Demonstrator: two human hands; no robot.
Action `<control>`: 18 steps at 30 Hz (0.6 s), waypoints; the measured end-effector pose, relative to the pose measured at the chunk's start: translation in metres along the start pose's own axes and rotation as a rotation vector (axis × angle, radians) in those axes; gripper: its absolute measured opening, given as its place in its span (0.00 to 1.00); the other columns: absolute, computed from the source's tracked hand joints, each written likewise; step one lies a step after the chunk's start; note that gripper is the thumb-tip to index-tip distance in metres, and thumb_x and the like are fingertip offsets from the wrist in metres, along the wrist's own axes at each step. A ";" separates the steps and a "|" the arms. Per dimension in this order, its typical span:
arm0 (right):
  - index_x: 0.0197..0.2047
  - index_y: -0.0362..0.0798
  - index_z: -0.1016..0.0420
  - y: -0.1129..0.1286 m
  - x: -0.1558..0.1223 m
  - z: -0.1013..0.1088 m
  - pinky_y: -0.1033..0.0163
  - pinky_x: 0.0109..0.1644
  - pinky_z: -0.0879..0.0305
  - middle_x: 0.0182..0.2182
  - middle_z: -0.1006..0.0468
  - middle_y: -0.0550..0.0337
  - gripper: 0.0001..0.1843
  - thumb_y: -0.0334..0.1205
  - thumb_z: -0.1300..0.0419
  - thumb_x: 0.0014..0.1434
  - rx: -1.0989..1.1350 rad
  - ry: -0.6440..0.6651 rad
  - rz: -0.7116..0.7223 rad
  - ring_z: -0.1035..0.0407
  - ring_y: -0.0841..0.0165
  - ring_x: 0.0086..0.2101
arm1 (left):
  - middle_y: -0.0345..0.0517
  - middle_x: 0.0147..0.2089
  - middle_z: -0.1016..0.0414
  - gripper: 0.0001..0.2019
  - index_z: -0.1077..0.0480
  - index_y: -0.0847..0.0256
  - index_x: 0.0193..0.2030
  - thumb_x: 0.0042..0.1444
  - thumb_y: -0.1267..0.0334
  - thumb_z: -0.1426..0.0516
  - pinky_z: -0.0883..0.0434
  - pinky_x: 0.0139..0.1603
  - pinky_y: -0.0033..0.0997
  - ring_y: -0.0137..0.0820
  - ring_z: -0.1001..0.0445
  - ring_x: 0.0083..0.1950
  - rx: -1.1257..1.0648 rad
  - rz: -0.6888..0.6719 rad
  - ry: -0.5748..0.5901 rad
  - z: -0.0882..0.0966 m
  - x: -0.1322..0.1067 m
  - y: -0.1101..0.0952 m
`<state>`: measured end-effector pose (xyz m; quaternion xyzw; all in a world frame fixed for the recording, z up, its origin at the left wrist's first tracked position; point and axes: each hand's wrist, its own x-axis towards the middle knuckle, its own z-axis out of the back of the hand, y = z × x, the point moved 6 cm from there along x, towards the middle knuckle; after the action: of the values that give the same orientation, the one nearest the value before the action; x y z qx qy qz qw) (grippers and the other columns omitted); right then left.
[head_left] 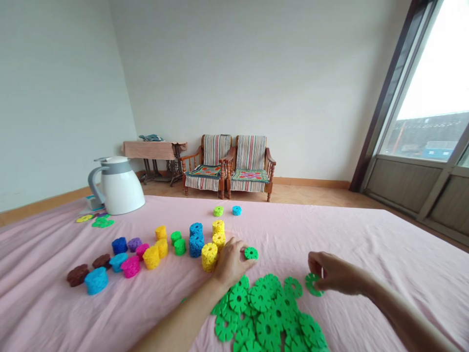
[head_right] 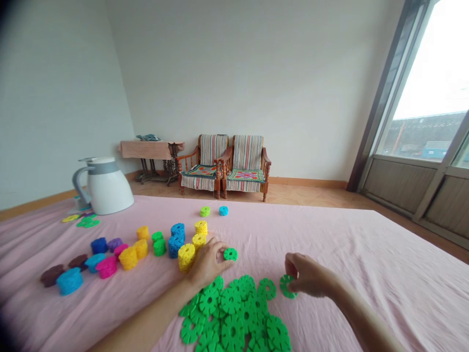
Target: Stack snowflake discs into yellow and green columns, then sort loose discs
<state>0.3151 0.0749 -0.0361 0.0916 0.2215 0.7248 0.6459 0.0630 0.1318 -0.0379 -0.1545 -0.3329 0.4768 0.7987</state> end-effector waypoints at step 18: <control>0.24 0.46 0.35 0.087 0.092 -0.053 0.70 0.22 0.32 0.13 0.30 0.67 0.07 0.29 0.44 0.52 0.893 -0.151 -0.203 0.31 0.74 0.17 | 0.43 0.35 0.32 0.13 0.28 0.60 0.35 0.43 0.59 0.36 0.38 0.35 0.28 0.35 0.32 0.39 0.039 0.005 0.033 -0.004 0.000 0.006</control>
<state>0.2013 0.1483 -0.0592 0.3913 0.4723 0.4827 0.6252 0.0616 0.1355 -0.0444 -0.1475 -0.3099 0.4826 0.8058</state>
